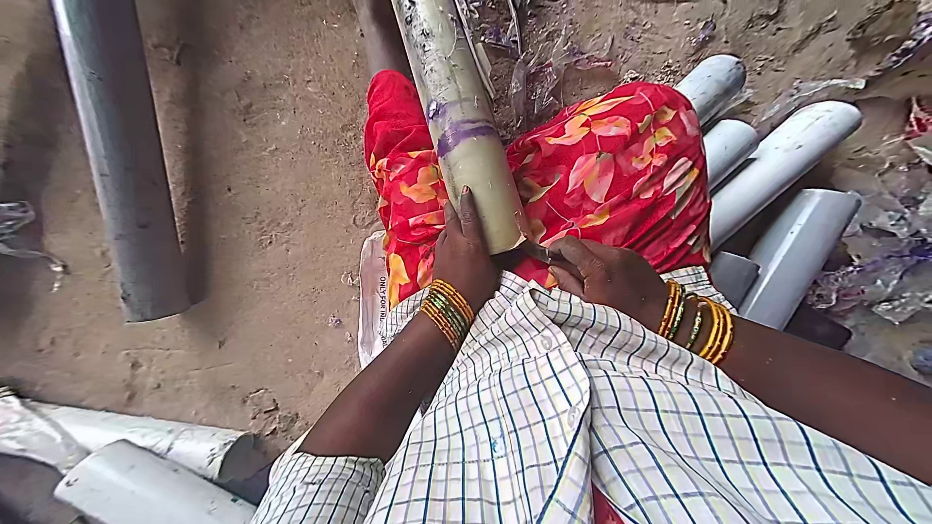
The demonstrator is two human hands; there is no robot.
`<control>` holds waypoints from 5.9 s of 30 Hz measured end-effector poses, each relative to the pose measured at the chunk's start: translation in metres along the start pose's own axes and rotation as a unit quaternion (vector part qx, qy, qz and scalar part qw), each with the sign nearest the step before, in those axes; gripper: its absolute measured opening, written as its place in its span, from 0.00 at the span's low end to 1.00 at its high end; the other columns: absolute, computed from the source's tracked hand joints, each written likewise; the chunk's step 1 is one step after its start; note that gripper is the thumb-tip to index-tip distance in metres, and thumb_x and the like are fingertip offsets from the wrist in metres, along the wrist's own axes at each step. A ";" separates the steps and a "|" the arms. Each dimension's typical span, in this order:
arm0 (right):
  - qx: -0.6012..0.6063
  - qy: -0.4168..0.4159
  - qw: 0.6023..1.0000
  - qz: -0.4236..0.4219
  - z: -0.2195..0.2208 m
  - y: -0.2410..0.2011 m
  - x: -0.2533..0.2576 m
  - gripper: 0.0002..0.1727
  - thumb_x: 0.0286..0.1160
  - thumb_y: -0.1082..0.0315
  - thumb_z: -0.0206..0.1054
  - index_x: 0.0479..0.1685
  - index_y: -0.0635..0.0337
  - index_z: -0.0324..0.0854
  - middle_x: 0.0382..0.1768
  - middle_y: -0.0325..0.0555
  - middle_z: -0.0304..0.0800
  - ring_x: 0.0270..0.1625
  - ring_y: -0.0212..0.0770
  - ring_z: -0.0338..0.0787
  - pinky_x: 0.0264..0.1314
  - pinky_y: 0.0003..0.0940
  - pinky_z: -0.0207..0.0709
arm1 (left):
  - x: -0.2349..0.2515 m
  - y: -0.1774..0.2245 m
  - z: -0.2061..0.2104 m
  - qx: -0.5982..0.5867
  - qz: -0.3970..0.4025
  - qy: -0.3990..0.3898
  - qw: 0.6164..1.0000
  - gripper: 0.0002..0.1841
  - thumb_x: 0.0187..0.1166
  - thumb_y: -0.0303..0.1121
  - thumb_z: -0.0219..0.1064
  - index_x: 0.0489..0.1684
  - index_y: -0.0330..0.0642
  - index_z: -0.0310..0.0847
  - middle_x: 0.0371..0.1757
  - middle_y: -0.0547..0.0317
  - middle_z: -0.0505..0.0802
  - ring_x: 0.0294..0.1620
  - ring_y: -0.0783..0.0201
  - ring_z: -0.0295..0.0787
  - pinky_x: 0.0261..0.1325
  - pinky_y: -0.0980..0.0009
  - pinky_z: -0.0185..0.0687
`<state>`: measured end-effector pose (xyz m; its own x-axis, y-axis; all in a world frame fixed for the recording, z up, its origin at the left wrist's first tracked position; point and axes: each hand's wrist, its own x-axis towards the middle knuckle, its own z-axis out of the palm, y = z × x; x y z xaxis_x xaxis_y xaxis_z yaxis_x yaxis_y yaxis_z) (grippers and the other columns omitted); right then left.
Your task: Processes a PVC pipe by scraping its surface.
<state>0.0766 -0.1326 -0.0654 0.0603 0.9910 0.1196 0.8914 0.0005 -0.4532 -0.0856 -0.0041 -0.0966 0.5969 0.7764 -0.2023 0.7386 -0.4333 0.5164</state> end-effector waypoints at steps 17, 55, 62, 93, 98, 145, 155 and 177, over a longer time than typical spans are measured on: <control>-0.161 -0.281 0.851 -0.414 -0.059 0.071 0.109 0.17 0.74 0.83 0.61 0.55 0.57 0.88 0.25 0.54 0.80 0.19 0.53 0.84 0.17 0.44 0.74 | 0.000 -0.006 0.001 -0.017 -0.002 0.000 1.000 0.60 0.58 0.32 0.81 0.93 0.25 0.39 0.87 0.24 0.66 0.70 0.35 0.87 0.68 0.45 0.83; 0.165 -0.295 0.915 0.221 -0.043 -0.021 0.017 0.16 0.91 0.64 0.54 0.50 0.71 0.81 0.32 0.51 0.80 0.35 0.43 0.79 0.43 0.41 0.72 | -0.002 -0.001 -0.007 -0.058 -0.054 -0.029 0.996 0.58 0.63 0.20 0.74 0.97 0.33 0.32 0.91 0.29 0.63 0.75 0.36 0.83 0.70 0.42 0.81; 0.162 -0.267 0.933 0.177 -0.040 -0.019 0.011 0.15 0.88 0.66 0.54 0.49 0.71 0.82 0.29 0.49 0.78 0.31 0.39 0.76 0.37 0.36 0.69 | -0.002 -0.003 -0.004 -0.059 -0.038 -0.020 0.997 0.61 0.60 0.25 0.79 0.96 0.31 0.33 0.90 0.26 0.63 0.77 0.36 0.82 0.71 0.43 0.81; 0.094 -0.250 0.941 0.207 -0.018 -0.031 0.031 0.17 0.88 0.64 0.59 0.43 0.73 0.82 0.33 0.59 0.85 0.39 0.56 0.88 0.44 0.52 0.78 | 0.000 -0.006 0.001 -0.012 -0.014 0.001 1.000 0.68 0.54 0.45 0.88 0.94 0.27 0.38 0.85 0.21 0.68 0.73 0.35 0.84 0.72 0.47 0.82; 0.087 -0.249 0.950 0.169 -0.032 -0.022 0.038 0.14 0.86 0.64 0.60 0.36 0.65 0.83 0.24 0.47 0.82 0.30 0.43 0.84 0.35 0.42 0.76 | -0.001 -0.004 -0.001 -0.011 -0.024 -0.013 1.000 0.64 0.58 0.36 0.84 0.94 0.27 0.36 0.87 0.22 0.65 0.73 0.35 0.85 0.70 0.46 0.82; 0.031 -0.053 0.989 -0.132 -0.107 0.019 0.074 0.20 0.76 0.53 0.60 0.51 0.60 0.86 0.24 0.38 0.83 0.24 0.31 0.80 0.26 0.31 0.74 | -0.033 -0.032 -0.064 -0.188 -0.073 0.082 0.976 0.48 0.69 0.15 0.67 0.96 0.39 0.48 0.56 0.31 0.93 0.56 0.37 0.94 0.62 0.37 0.84; 0.331 -0.147 0.911 -0.199 -0.035 -0.036 0.094 0.20 0.74 0.55 0.71 0.52 0.64 0.85 0.34 0.28 0.84 0.32 0.08 0.75 0.36 0.04 0.71 | -0.152 -0.066 -0.062 -0.247 -0.074 0.040 0.965 0.42 0.70 0.19 0.64 0.93 0.33 0.52 0.55 0.37 0.95 0.55 0.50 0.96 0.63 0.49 0.89; 0.261 -0.151 0.903 -0.307 0.017 -0.065 0.107 0.21 0.84 0.61 0.62 0.59 0.74 0.81 0.48 0.52 0.86 0.49 0.25 0.84 0.56 0.16 0.78 | -0.180 -0.042 -0.056 -0.083 0.056 0.308 0.946 0.12 0.82 0.32 0.63 0.38 0.36 0.92 0.54 0.42 0.97 0.59 0.53 0.97 0.53 0.63 0.92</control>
<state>0.0170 -0.0241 -0.0383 -0.5683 0.7739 0.2794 0.3779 0.5472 -0.7469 -0.2417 -0.0996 -0.0353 0.3345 0.8716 0.3583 0.5914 -0.4902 0.6403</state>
